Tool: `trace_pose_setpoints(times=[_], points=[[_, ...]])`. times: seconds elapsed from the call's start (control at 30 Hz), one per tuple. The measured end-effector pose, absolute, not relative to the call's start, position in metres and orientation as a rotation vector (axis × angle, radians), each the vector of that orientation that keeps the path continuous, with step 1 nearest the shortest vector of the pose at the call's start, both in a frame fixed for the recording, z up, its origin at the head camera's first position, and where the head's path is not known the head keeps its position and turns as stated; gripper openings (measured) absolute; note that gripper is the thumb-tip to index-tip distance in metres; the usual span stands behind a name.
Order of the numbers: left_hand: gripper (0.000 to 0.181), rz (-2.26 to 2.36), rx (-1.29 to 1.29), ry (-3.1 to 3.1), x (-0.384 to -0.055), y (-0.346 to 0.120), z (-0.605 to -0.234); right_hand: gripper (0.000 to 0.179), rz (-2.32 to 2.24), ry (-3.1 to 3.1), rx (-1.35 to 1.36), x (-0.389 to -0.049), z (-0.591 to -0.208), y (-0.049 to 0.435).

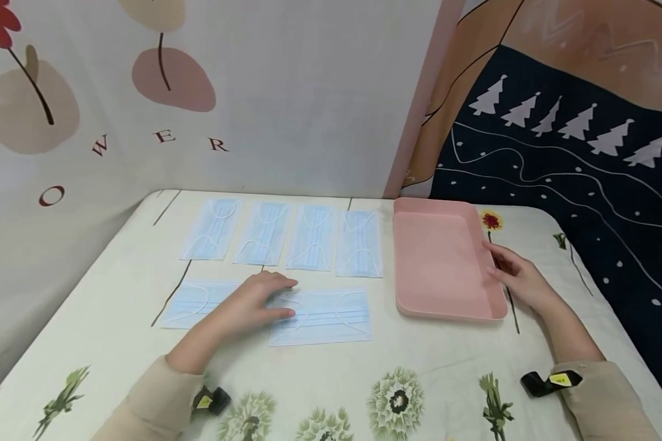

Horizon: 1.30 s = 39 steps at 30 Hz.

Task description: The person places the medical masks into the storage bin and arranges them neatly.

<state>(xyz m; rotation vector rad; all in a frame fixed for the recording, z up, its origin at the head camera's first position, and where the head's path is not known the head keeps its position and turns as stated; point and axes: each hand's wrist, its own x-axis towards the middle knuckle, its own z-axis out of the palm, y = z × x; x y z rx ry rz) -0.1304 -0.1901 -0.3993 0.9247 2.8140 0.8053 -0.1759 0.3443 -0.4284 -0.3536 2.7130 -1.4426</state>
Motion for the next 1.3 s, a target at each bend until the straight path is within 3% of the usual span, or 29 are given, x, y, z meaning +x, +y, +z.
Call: trace_pose_setpoints(times=[0.93,1.3], points=[[0.029,0.811,0.828,2.747,-0.141,-0.161,-0.404,0.058,-1.458,2.703,-0.334,-0.177,-0.427,0.343],[0.015,0.843,0.926,2.660,-0.157,-0.145,-0.395,0.060,-1.441,2.702,-0.317,-0.176,-0.427,0.343]])
